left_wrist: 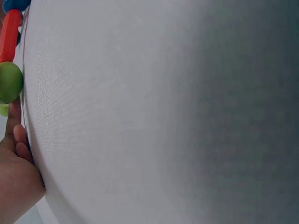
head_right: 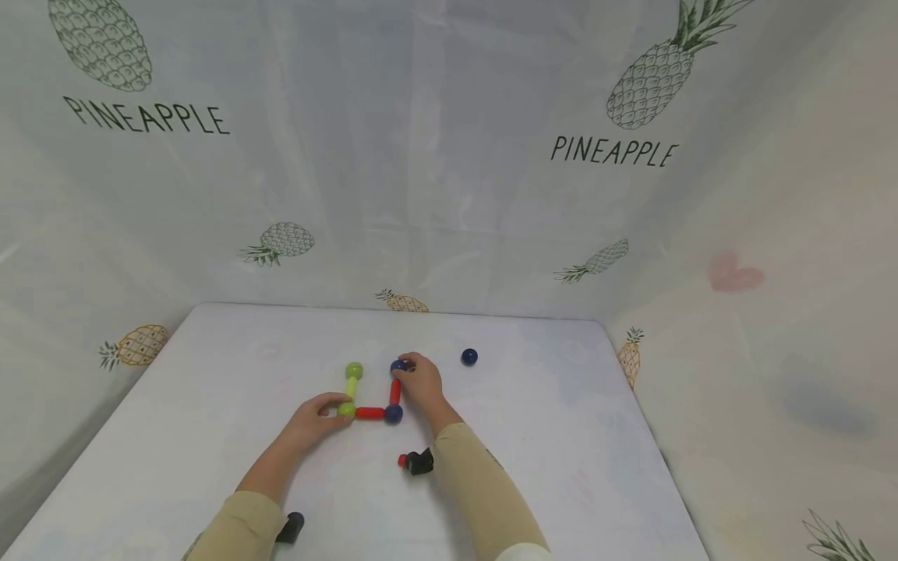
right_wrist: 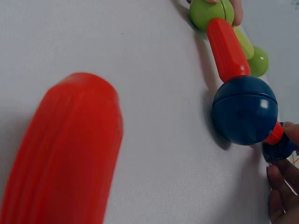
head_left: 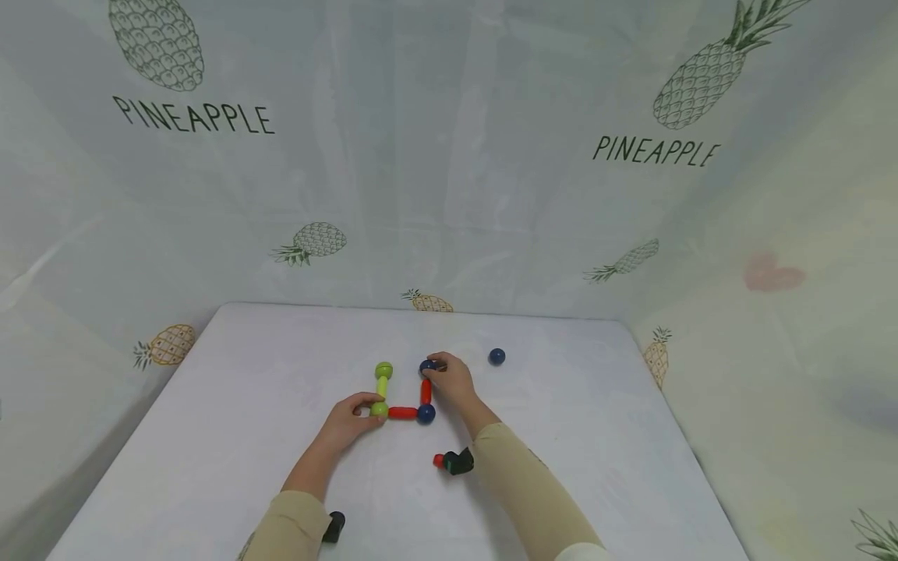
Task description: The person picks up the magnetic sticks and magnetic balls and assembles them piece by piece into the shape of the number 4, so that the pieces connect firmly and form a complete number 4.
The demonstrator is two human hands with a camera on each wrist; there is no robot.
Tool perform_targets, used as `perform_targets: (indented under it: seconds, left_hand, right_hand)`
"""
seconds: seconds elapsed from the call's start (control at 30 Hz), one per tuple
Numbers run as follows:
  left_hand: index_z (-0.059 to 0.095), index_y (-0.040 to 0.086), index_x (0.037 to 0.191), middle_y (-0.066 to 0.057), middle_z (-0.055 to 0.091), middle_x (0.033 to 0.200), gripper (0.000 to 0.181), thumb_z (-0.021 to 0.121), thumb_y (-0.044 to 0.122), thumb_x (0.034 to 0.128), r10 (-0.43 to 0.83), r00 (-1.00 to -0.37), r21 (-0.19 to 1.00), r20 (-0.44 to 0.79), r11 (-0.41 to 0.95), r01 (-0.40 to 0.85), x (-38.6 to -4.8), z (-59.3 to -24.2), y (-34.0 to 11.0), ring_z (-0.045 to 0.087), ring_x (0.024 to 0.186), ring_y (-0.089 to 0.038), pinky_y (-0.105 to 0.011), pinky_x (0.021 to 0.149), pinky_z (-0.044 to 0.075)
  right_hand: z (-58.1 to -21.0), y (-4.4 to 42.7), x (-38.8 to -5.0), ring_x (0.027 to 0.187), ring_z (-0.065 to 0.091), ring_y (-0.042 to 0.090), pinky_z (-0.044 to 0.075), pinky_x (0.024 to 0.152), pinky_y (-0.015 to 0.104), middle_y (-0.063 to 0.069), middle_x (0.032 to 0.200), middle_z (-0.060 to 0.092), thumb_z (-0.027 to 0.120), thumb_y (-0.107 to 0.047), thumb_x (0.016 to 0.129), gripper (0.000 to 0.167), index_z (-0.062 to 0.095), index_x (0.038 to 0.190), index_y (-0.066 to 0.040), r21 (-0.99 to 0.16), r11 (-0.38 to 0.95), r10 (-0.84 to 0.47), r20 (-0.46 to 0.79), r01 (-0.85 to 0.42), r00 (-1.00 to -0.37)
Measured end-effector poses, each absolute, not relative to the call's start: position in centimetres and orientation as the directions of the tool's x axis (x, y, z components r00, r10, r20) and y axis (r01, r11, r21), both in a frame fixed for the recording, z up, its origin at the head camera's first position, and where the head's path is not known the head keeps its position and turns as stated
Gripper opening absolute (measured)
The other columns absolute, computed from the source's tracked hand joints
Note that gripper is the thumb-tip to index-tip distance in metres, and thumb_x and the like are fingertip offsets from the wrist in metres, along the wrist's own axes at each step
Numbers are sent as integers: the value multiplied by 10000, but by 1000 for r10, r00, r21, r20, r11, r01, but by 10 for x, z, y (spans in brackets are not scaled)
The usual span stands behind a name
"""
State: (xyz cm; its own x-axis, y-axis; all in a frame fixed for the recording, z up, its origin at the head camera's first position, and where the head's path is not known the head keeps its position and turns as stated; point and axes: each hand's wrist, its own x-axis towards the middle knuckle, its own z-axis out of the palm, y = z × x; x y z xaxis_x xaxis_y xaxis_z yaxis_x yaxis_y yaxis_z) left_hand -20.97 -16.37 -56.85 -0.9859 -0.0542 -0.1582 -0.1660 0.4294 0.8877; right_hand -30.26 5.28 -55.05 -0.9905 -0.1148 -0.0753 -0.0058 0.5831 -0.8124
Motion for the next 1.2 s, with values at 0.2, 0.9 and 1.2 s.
perform_targets:
  seconds: [0.2,0.9,1.2]
  left_hand:
    - [709,139,1114,-61,642,1144,323,802,169,807,-51,-986,886,-160,432,-166,-210,-565,-164,502,1064,-279,-463,934,389]
    - [706,139,1120,-46,639,1157,321,797,165,814,-49,-984,883,-172,435,-176,-210,-566,-162,503,1082,-274,-466,949,391]
    - [707,133,1113,-35,649,1115,315,795,145,811,-55,-985,877,-165,449,-172,-208,-563,-162,476,998,-251,-382,845,374]
  right_hand:
    - [-551,53,-303,983,584,227,501,856,379,72,1126,637,707,-210,901,323,659,1212,-137,-812,584,-116,-75,-7,-990]
    - [-553,52,-297,973,563,229,496,870,390,60,1088,624,710,-221,896,321,656,1202,-137,-829,560,-101,-79,10,-992]
    - [-553,52,-296,956,561,227,496,862,391,61,1079,625,713,-220,895,321,658,1198,-131,-821,571,-96,-70,3,-993]
